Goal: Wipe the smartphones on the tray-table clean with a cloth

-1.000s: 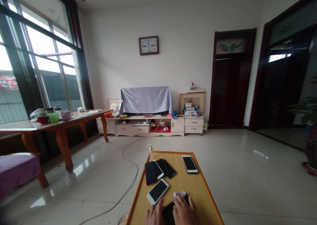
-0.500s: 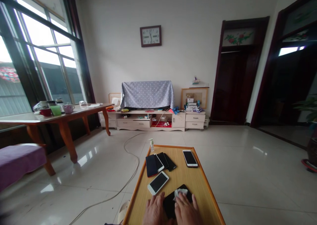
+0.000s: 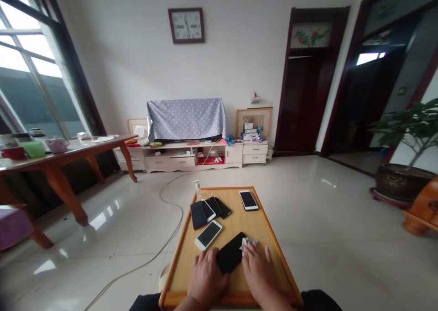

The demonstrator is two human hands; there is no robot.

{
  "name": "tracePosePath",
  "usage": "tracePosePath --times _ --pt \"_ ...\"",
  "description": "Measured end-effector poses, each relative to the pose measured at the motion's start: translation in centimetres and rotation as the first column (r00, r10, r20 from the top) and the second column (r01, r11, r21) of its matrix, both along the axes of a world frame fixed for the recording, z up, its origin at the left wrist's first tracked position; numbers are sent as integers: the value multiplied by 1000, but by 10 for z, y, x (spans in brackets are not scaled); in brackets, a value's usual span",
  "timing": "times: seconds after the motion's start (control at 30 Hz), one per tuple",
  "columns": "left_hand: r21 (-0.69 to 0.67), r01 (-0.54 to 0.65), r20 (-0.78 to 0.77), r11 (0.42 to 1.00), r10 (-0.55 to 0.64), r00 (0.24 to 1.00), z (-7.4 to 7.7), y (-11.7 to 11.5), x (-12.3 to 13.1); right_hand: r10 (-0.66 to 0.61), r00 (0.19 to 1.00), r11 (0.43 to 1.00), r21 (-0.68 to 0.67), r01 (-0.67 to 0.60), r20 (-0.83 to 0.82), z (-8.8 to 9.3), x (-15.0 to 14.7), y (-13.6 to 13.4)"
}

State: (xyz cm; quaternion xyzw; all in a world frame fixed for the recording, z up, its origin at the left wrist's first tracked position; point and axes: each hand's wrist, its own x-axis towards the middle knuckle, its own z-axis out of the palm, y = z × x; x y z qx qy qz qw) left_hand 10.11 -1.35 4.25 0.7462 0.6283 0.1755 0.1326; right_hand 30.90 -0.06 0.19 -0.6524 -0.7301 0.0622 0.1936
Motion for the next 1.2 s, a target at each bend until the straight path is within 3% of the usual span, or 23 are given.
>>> tracePosePath --times 0.23,0.53,0.67,0.87,1.1,1.2 --pt "38 5 2 999 -5 1000 -2 9 8 -74 997 995 -66 74 11 1 -5 -1" --pt "70 -14 2 997 13 1000 -1 11 11 -8 1000 991 -131 7 -8 32 -15 55" --pt "75 -14 -4 997 15 1000 -6 13 10 26 1000 987 -156 -28 -15 32 -28 38" --pt "103 33 -15 994 -31 999 -23 18 4 307 946 936 -148 -320 -107 33 -40 -19" --pt "98 32 -20 995 -31 999 -17 14 8 252 963 944 -197 -267 -95 51 -49 4" --pt "102 29 -59 994 -23 998 -17 13 9 264 957 939 -193 -284 -122 50 -58 1"
